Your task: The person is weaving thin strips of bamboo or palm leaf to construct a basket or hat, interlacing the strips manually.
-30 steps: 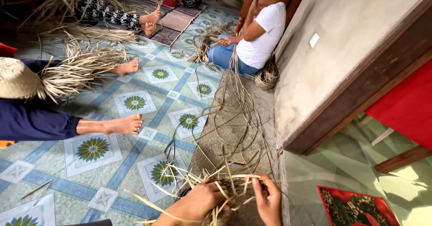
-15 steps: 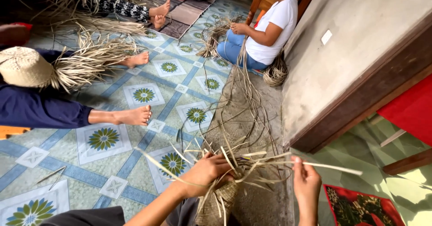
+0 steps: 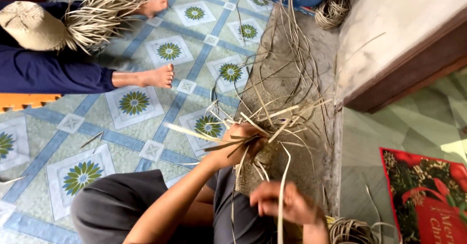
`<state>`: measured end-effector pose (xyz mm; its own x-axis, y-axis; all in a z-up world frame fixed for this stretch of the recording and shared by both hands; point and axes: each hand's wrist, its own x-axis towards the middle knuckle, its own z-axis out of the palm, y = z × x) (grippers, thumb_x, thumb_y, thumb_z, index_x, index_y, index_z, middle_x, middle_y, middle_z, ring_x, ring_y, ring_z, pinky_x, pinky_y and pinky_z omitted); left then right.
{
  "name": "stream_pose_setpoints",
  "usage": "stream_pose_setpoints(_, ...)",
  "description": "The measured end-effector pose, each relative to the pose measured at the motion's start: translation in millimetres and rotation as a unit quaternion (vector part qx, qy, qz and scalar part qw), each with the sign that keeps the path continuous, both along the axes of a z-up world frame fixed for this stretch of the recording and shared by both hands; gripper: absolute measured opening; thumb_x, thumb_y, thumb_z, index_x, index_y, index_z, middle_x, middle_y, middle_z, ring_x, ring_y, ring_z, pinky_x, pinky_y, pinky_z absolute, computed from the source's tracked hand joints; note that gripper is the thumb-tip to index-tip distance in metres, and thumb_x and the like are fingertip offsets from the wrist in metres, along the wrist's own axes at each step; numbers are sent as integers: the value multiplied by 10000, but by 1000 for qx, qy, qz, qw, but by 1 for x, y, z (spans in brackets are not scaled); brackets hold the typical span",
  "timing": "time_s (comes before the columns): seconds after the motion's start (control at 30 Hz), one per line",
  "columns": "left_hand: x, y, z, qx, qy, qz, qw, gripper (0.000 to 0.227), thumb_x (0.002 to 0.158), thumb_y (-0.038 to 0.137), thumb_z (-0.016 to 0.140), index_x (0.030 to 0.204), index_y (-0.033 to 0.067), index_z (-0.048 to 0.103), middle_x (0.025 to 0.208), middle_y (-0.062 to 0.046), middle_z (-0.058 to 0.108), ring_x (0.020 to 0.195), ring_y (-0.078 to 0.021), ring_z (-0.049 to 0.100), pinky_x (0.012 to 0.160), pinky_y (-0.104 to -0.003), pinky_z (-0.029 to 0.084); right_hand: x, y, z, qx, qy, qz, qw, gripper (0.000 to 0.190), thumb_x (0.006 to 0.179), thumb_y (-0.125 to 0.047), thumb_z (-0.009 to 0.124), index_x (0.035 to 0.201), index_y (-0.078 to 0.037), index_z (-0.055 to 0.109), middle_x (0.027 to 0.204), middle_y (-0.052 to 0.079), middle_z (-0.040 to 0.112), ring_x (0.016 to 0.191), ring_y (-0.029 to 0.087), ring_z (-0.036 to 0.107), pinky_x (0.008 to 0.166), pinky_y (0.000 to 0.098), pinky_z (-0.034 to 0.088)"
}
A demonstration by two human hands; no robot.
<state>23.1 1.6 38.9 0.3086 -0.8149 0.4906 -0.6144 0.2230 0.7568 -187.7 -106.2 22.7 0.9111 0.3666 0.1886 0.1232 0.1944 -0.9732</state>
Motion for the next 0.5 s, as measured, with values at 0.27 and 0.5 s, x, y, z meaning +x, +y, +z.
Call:
stream_pose_setpoints(0.27,-2,4,-1,-13,105,-31,994,122,800,-1,717,921,-6,731,733,-88,719,540,-167,578,486,-317,479,43,-1,-15,-208,-104,-615,753,170,862,50,758,1020,-10,745,1001,23,725,623,39,450,551,173,345)
stream_pose_setpoints(0.5,0,0,-10,10,79,-64,995,166,891,222,716,931,62,729,779,-174,690,762,-393,714,702,-457,574,56,-1,-31,-181,-63,-677,711,161,791,-3,874,901,-39,763,782,45,742,692,69,669,682,220,581)
